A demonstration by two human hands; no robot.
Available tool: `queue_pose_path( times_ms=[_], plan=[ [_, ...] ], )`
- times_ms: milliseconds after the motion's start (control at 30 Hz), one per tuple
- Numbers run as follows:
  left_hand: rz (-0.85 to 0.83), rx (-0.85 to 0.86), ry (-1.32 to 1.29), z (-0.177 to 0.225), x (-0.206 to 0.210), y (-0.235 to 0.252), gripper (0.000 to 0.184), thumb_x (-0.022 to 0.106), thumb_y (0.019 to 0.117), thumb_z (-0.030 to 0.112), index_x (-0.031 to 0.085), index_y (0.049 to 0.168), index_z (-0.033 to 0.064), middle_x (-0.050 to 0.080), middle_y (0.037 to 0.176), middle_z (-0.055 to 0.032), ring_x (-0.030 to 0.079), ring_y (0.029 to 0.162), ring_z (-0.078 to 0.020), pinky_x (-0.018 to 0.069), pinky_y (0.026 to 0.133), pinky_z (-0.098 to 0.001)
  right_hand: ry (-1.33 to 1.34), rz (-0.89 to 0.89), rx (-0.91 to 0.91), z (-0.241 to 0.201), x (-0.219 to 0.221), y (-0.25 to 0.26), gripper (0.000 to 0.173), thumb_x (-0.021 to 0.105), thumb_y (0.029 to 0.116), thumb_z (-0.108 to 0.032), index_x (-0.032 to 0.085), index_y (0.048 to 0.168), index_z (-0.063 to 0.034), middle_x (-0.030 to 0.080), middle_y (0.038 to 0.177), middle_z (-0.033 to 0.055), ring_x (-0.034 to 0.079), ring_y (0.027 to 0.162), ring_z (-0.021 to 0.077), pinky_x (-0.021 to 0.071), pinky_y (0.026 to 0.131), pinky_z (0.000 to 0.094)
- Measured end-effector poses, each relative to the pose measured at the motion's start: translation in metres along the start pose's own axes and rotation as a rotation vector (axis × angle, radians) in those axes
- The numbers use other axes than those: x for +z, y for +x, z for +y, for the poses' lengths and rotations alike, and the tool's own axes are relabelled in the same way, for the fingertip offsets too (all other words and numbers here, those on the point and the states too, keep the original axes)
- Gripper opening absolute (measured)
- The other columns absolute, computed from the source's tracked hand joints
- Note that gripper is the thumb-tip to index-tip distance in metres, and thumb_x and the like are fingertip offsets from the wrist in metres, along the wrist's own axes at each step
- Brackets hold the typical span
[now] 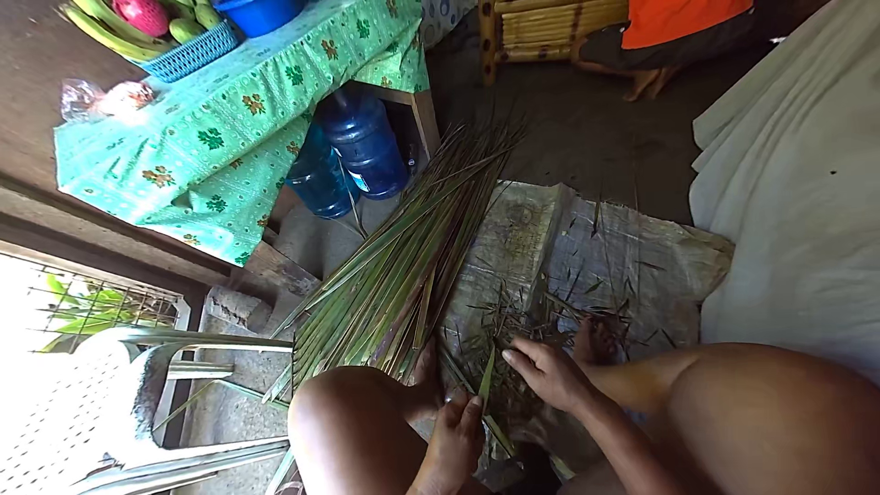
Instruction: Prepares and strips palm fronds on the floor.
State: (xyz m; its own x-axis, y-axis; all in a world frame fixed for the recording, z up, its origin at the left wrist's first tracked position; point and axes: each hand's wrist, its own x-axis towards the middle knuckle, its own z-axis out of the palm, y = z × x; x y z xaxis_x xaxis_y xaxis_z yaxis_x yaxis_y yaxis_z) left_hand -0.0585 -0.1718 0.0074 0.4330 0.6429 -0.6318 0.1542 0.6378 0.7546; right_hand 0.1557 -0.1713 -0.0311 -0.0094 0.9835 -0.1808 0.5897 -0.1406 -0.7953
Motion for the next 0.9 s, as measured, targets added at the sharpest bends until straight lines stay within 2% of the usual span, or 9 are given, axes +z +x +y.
queue_pose_path(
  times_ms=[133,233,333,400,500,567,667,767,900],
  plan=[
    [0.039,0.016,-0.018,0.006,-0.001,0.009,0.026,0.035,0.1115,0.016,0.054,0.095,0.0090,0.040,0.054,0.0070,0.033,0.040,-0.0007,0.0295,0.038,-0.0164,0.157,-0.173,-0.214,-0.026,0.016,-0.019,0.039,0.050,0.1041,-0.034,0.067,0.090,-0.0015,0.057,0.067,0.0084,0.056,0.061,0.0192,0.0456,0.058,0.0400],
    [0.052,0.036,-0.013,0.010,-0.002,0.010,0.027,0.034,0.1114,0.017,0.055,0.096,0.0096,0.042,0.056,0.0070,0.033,0.041,-0.0006,0.0299,0.039,-0.0167,0.110,-0.122,-0.321,-0.024,0.031,-0.022,0.041,0.050,0.1034,-0.036,0.062,0.082,-0.0033,0.052,0.061,0.0076,0.054,0.056,0.0190,0.0422,0.052,0.0375],
    [0.019,0.024,-0.001,0.006,-0.002,0.003,0.026,0.035,0.1115,0.017,0.054,0.096,0.0091,0.039,0.054,0.0073,0.032,0.040,-0.0006,0.0285,0.038,-0.0162,0.021,-0.032,-0.158,-0.011,0.015,-0.010,0.043,0.048,0.1042,-0.038,0.066,0.087,-0.0024,0.056,0.065,0.0101,0.059,0.061,0.0244,0.0472,0.057,0.0450],
    [-0.004,0.014,0.010,0.001,-0.001,-0.002,0.025,0.035,0.1113,0.017,0.054,0.097,0.0090,0.039,0.054,0.0073,0.032,0.040,-0.0006,0.0286,0.038,-0.0163,0.030,0.013,-0.063,0.003,0.002,-0.002,0.044,0.047,0.1048,-0.039,0.067,0.091,-0.0026,0.057,0.068,0.0087,0.057,0.064,0.0221,0.0470,0.061,0.0439],
    [0.017,0.016,-0.007,-0.001,-0.003,0.002,0.026,0.034,0.1117,0.017,0.053,0.096,0.0090,0.038,0.053,0.0070,0.032,0.040,-0.0005,0.0287,0.038,-0.0161,0.161,-0.058,-0.121,-0.004,0.001,-0.005,0.041,0.047,0.1041,-0.036,0.068,0.090,-0.0033,0.053,0.067,0.0034,0.051,0.059,0.0129,0.0436,0.058,0.0345],
    [0.034,0.012,-0.020,0.003,-0.003,0.006,0.027,0.033,0.1122,0.017,0.054,0.096,0.0090,0.039,0.053,0.0070,0.033,0.040,-0.0005,0.0290,0.038,-0.0162,0.212,-0.176,-0.205,-0.018,0.013,-0.015,0.040,0.050,0.1040,-0.034,0.067,0.089,-0.0010,0.054,0.065,0.0060,0.052,0.058,0.0150,0.0435,0.057,0.0360],
    [0.032,0.019,-0.028,0.010,-0.003,0.005,0.027,0.032,0.1114,0.015,0.054,0.097,0.0102,0.040,0.054,0.0078,0.033,0.041,0.0001,0.0289,0.039,-0.0160,0.137,-0.184,-0.299,-0.024,0.027,-0.021,0.041,0.050,0.1039,-0.036,0.063,0.083,-0.0029,0.051,0.061,0.0065,0.052,0.056,0.0169,0.0409,0.053,0.0358],
    [0.018,0.002,-0.045,0.008,-0.003,0.000,0.027,0.032,0.1120,0.017,0.054,0.098,0.0100,0.037,0.053,0.0072,0.031,0.039,-0.0004,0.0279,0.037,-0.0159,0.034,-0.125,-0.245,-0.014,0.020,-0.012,0.044,0.048,0.1040,-0.040,0.063,0.082,-0.0037,0.051,0.061,0.0076,0.054,0.057,0.0209,0.0425,0.054,0.0400],
    [-0.009,-0.013,-0.027,0.003,-0.002,-0.005,0.027,0.032,0.1120,0.017,0.053,0.096,0.0099,0.037,0.053,0.0072,0.031,0.038,-0.0003,0.0277,0.037,-0.0156,-0.026,0.025,-0.044,0.002,0.003,0.001,0.044,0.046,0.1053,-0.038,0.065,0.090,-0.0019,0.056,0.068,0.0102,0.058,0.064,0.0248,0.0474,0.061,0.0459]
  ],
)
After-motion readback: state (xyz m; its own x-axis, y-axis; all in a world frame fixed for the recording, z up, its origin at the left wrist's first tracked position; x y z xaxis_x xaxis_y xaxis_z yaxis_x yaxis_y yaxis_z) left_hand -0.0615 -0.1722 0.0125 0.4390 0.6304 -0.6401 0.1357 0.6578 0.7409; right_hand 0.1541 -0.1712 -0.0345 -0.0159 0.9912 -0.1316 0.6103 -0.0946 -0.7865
